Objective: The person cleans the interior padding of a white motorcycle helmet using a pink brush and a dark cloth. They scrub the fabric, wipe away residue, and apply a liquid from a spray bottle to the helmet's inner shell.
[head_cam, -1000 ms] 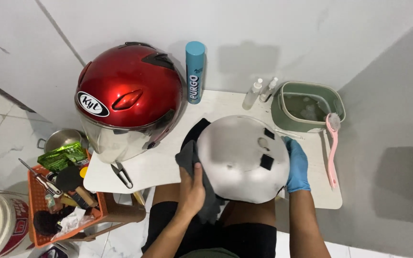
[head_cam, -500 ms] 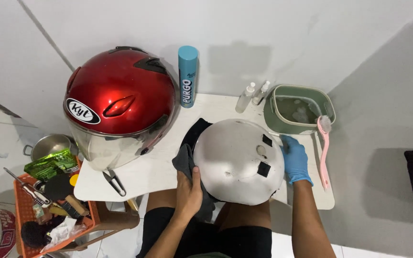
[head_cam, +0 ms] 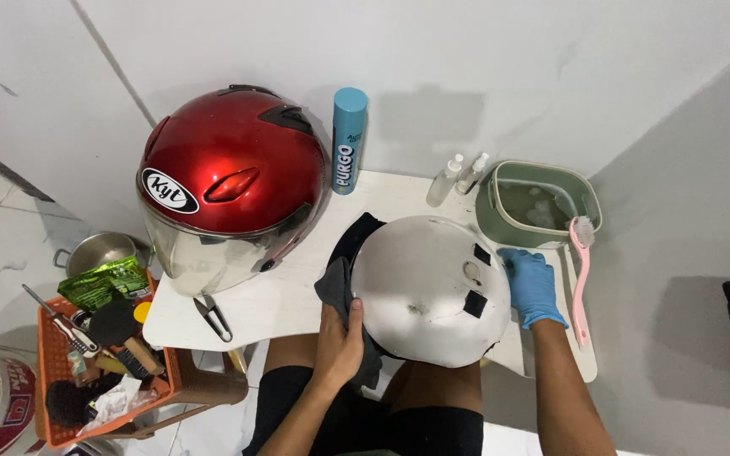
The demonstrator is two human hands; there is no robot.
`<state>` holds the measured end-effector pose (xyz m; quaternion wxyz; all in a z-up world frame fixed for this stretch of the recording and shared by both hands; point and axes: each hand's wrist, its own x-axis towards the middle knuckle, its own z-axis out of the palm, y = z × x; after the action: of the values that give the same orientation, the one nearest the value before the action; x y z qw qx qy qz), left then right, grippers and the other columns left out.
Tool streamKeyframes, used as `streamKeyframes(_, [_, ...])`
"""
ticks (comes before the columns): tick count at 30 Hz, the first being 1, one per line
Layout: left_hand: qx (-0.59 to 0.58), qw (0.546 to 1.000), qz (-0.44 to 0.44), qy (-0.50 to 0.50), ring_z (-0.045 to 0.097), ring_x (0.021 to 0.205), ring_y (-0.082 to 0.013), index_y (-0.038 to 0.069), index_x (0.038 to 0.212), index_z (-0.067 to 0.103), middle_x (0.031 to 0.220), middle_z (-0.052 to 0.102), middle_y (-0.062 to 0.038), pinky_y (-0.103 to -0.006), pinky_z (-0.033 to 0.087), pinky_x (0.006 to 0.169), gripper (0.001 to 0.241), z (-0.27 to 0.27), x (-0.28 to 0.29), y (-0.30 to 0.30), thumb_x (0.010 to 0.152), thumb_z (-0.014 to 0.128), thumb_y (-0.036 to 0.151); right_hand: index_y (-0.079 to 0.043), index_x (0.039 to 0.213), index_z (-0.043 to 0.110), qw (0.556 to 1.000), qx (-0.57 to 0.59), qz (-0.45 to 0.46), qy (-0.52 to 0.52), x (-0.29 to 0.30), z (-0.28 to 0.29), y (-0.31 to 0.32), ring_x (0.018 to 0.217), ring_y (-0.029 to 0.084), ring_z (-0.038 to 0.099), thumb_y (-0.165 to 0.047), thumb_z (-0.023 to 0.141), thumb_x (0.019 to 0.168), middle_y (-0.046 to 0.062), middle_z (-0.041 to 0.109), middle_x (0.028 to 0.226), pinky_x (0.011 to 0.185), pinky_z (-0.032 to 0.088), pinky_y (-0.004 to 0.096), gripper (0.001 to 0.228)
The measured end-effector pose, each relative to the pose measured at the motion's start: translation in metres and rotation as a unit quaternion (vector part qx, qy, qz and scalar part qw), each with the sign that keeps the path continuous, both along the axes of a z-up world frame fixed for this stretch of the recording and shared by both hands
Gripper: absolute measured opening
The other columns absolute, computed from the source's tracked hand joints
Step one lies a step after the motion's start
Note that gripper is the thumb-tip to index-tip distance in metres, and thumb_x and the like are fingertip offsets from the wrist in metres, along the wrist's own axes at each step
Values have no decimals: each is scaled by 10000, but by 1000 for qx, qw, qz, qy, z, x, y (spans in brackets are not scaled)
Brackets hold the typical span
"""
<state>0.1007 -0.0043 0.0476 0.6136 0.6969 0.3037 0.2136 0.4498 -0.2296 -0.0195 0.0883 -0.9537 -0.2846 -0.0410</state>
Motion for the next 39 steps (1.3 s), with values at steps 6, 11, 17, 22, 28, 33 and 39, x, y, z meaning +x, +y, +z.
streamKeyframes(6, [65, 997, -7, 27, 271, 1530, -324, 62, 1604, 228, 1652, 312, -165, -420, 169, 1258, 819, 5, 1, 7, 989, 315, 596, -103, 1070, 681, 987, 64, 13, 149, -12, 37, -10, 1018, 415, 667, -400, 442, 1006, 174, 690, 1179, 863, 532, 508, 386])
streamKeyframes(11, [144, 989, 18, 14, 447, 1407, -379, -8, 1518, 396, 1505, 504, -222, -451, 316, 1198, 753, -1, 5, 14, 1000, 416, 538, -102, 802, 556, 982, 94, -27, 160, -43, 139, -3, 739, 240, 523, -240, 428, 987, 102, 592, 725, 764, 443, 363, 264])
streamKeyframes(17, [148, 989, 8, 16, 490, 1355, -356, 17, 1498, 445, 1432, 564, -193, -449, 356, 1176, 732, -9, 4, 16, 991, 423, 544, -114, 998, 712, 994, 23, -100, 33, 36, 156, 8, 951, 515, 647, -155, 460, 873, 228, 733, 1064, 782, 517, 582, 284])
streamKeyframes(22, [160, 987, 7, 16, 445, 1400, -366, 2, 1518, 406, 1495, 514, -206, -446, 305, 1207, 744, -11, 2, 15, 997, 418, 532, -32, 1162, 765, 987, -90, -115, 61, 126, 106, 33, 1094, 473, 694, -131, 534, 881, 260, 724, 1197, 968, 555, 538, 377])
streamKeyframes(28, [166, 986, 7, 24, 416, 1424, -352, 23, 1539, 372, 1524, 482, -182, -446, 296, 1214, 730, -17, 1, 16, 1002, 416, 516, -54, 1218, 759, 977, -150, -130, 83, 141, 92, 61, 1165, 397, 699, -135, 570, 892, 196, 724, 1270, 1008, 563, 474, 386])
streamKeyframes(33, [171, 985, 11, 33, 415, 1425, -359, 5, 1514, 407, 1516, 491, -198, -448, 294, 1216, 708, -27, 3, 18, 1004, 445, 495, -4, 1122, 774, 976, -160, -107, 102, 134, 102, 75, 1046, 424, 728, -111, 618, 862, 240, 750, 1156, 902, 605, 479, 322])
streamKeyframes(39, [159, 986, 13, 49, 440, 1396, -363, 0, 1492, 429, 1481, 517, -198, -461, 324, 1195, 719, -24, 3, 18, 995, 438, 519, -36, 1148, 774, 977, -159, -116, 86, 149, 88, 65, 1093, 419, 719, -87, 608, 869, 215, 744, 1193, 930, 603, 493, 329])
